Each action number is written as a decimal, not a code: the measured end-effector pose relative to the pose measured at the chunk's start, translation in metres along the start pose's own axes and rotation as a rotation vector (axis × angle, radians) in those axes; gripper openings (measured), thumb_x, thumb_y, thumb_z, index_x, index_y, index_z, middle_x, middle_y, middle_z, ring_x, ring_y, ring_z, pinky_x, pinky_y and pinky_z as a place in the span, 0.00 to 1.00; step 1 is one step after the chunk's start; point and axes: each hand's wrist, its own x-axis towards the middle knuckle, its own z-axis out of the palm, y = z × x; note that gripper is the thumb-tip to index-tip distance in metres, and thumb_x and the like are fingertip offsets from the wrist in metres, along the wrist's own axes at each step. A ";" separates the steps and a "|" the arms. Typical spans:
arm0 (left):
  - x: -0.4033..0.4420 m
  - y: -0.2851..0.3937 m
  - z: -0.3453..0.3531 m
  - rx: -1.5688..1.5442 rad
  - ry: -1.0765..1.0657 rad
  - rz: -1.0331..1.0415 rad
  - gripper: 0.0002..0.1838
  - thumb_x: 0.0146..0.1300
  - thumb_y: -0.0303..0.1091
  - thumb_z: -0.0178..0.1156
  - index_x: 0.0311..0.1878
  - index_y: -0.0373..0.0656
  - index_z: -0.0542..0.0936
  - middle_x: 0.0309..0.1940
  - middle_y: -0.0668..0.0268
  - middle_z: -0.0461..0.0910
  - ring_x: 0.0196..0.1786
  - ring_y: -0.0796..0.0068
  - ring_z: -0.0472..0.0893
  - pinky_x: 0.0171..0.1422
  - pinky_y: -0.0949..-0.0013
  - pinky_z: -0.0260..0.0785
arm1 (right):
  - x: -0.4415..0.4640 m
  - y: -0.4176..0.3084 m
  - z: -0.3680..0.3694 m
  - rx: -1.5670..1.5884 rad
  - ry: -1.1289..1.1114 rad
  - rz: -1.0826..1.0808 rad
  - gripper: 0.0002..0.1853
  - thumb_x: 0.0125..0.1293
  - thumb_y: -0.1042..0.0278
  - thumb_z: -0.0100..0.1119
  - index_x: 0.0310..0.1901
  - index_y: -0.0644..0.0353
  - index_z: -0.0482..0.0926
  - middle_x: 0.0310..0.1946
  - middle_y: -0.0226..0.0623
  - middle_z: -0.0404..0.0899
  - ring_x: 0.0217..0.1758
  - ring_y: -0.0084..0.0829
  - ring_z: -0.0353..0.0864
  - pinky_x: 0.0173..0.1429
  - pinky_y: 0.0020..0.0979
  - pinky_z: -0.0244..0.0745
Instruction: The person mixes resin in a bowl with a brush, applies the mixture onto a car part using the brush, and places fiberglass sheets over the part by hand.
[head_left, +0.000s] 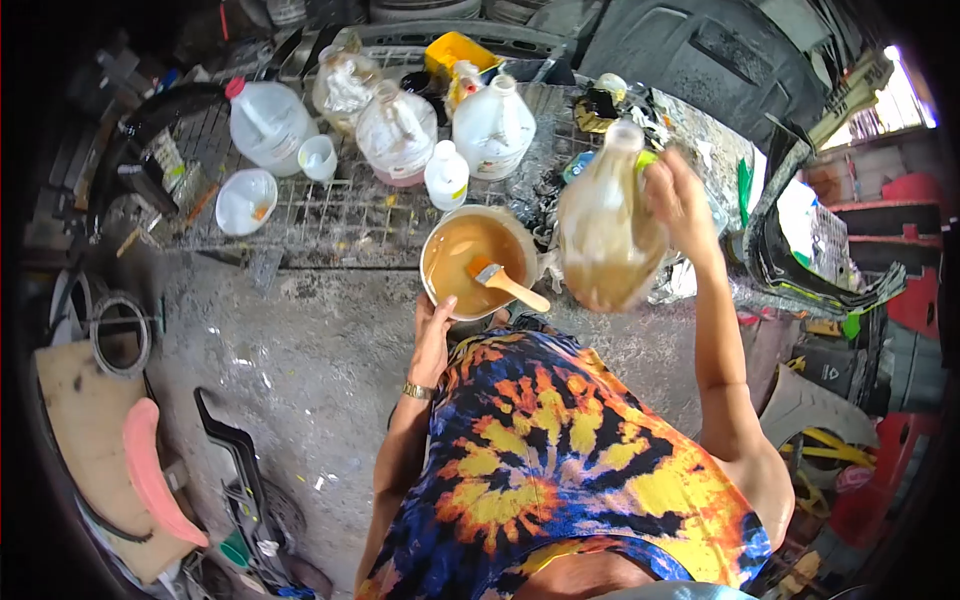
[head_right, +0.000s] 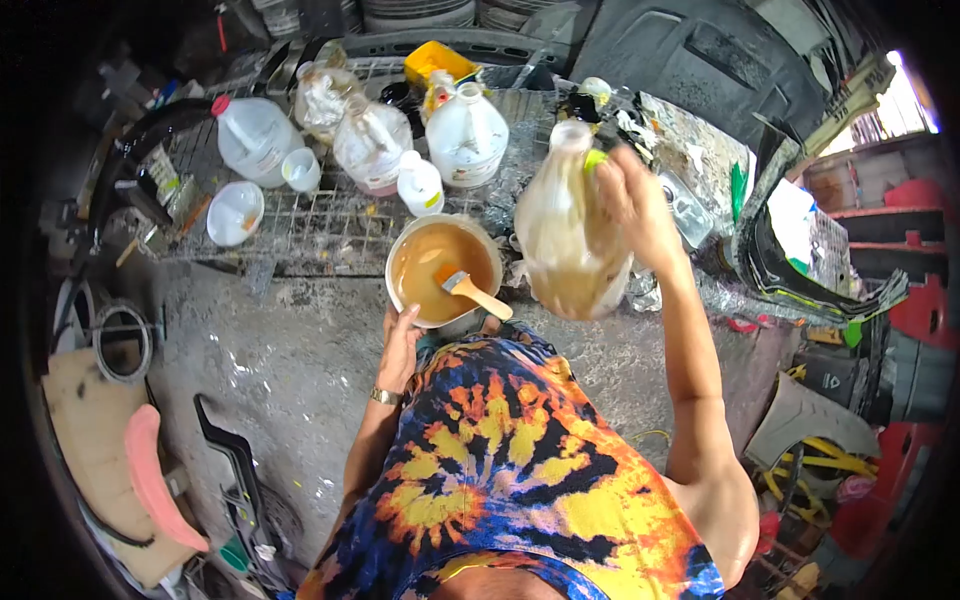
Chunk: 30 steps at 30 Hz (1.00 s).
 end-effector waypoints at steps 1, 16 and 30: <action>0.001 -0.006 -0.004 -0.032 -0.024 -0.001 0.27 0.64 0.37 0.59 0.63 0.39 0.63 0.57 0.60 0.71 0.58 0.69 0.73 0.58 0.65 0.68 | 0.012 0.000 -0.010 0.089 0.060 0.010 0.12 0.74 0.62 0.46 0.34 0.58 0.70 0.21 0.25 0.65 0.20 0.15 0.63 0.21 0.22 0.56; -0.038 -0.026 -0.013 -0.113 0.287 0.172 0.31 0.64 0.45 0.56 0.66 0.41 0.62 0.64 0.59 0.67 0.64 0.63 0.69 0.62 0.53 0.67 | 0.206 0.098 0.031 0.431 0.400 -0.239 0.14 0.69 0.58 0.54 0.36 0.63 0.74 0.25 0.26 0.72 0.30 0.18 0.66 0.35 0.26 0.66; -0.050 -0.013 0.004 -0.045 0.333 0.196 0.32 0.66 0.51 0.50 0.67 0.39 0.61 0.64 0.58 0.66 0.65 0.62 0.68 0.65 0.55 0.64 | 0.209 0.221 0.089 0.758 0.654 0.049 0.12 0.63 0.64 0.49 0.27 0.63 0.72 0.21 0.31 0.70 0.22 0.22 0.69 0.26 0.27 0.65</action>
